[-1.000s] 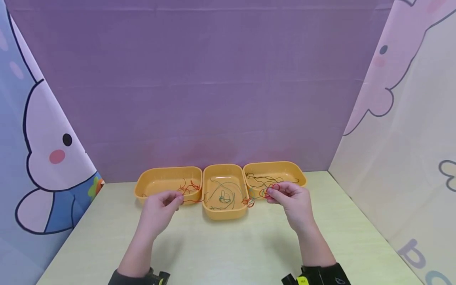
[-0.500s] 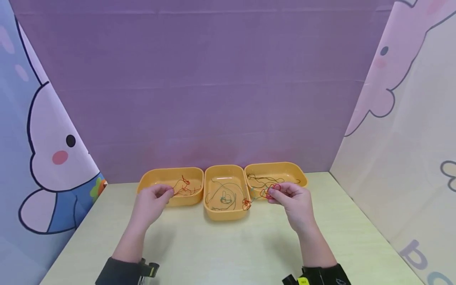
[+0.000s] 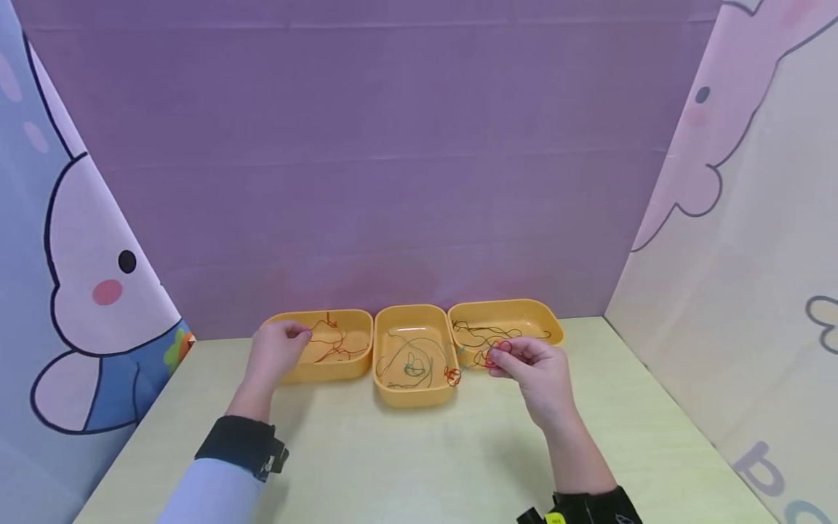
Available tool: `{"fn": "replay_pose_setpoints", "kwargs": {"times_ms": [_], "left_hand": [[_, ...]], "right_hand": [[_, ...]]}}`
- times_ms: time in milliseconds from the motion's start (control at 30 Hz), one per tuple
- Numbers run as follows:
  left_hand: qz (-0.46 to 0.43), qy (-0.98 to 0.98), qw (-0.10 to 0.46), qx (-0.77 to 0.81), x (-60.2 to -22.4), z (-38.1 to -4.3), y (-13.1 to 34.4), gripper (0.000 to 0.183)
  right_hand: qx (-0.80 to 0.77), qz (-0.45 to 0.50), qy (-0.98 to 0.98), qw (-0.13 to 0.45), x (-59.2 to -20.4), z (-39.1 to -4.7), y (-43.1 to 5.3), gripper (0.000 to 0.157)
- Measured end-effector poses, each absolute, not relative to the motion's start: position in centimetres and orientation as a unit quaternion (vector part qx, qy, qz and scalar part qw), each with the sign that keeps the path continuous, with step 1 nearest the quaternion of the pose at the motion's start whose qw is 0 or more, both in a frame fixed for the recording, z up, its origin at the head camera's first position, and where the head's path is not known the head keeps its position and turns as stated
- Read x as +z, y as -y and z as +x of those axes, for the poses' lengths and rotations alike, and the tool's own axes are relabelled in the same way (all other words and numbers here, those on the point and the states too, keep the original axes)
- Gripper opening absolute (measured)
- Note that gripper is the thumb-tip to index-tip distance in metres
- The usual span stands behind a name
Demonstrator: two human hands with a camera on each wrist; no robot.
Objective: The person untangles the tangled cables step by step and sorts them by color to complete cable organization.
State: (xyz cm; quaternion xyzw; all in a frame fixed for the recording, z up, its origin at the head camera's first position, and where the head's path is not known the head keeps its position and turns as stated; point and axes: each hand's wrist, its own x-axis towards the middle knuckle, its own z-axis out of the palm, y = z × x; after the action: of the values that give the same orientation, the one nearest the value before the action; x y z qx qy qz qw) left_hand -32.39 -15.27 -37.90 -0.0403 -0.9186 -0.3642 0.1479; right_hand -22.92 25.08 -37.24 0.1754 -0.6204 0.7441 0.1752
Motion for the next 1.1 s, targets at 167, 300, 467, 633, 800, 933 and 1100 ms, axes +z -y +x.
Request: {"fn": "replay_pose_setpoints", "kwargs": {"times_ms": [167,300,467,633,800,933,1100], "left_hand": [[-0.005,0.925,0.114,-0.361,-38.8,-33.8,15.6,0.022],[0.018,0.931,0.091,-0.354,-39.4,-34.5,15.8,0.023],[0.03,0.935,0.076,-0.346,-39.6,-35.0,15.7,0.024],[0.029,0.934,0.079,-0.347,-39.4,-35.1,15.5,0.026],[0.025,0.935,0.09,-0.343,-39.1,-35.0,15.5,0.025],[0.02,0.935,0.098,-0.342,-39.0,-34.8,15.6,0.025],[0.009,0.931,0.108,-0.35,-38.7,-34.4,15.6,0.027]], "right_hand": [[0.743,0.189,0.618,0.174,-37.4,-22.9,-24.8,0.015],[0.738,0.188,0.625,0.171,-37.6,-23.0,-24.8,0.015],[0.735,0.184,0.63,0.17,-37.6,-23.1,-24.9,0.015],[0.736,0.179,0.63,0.17,-37.5,-23.0,-25.0,0.016],[0.736,0.176,0.632,0.169,-37.4,-22.9,-25.0,0.016],[0.735,0.176,0.632,0.17,-37.3,-22.9,-25.0,0.016],[0.735,0.178,0.631,0.17,-37.2,-22.7,-24.9,0.016]]}}
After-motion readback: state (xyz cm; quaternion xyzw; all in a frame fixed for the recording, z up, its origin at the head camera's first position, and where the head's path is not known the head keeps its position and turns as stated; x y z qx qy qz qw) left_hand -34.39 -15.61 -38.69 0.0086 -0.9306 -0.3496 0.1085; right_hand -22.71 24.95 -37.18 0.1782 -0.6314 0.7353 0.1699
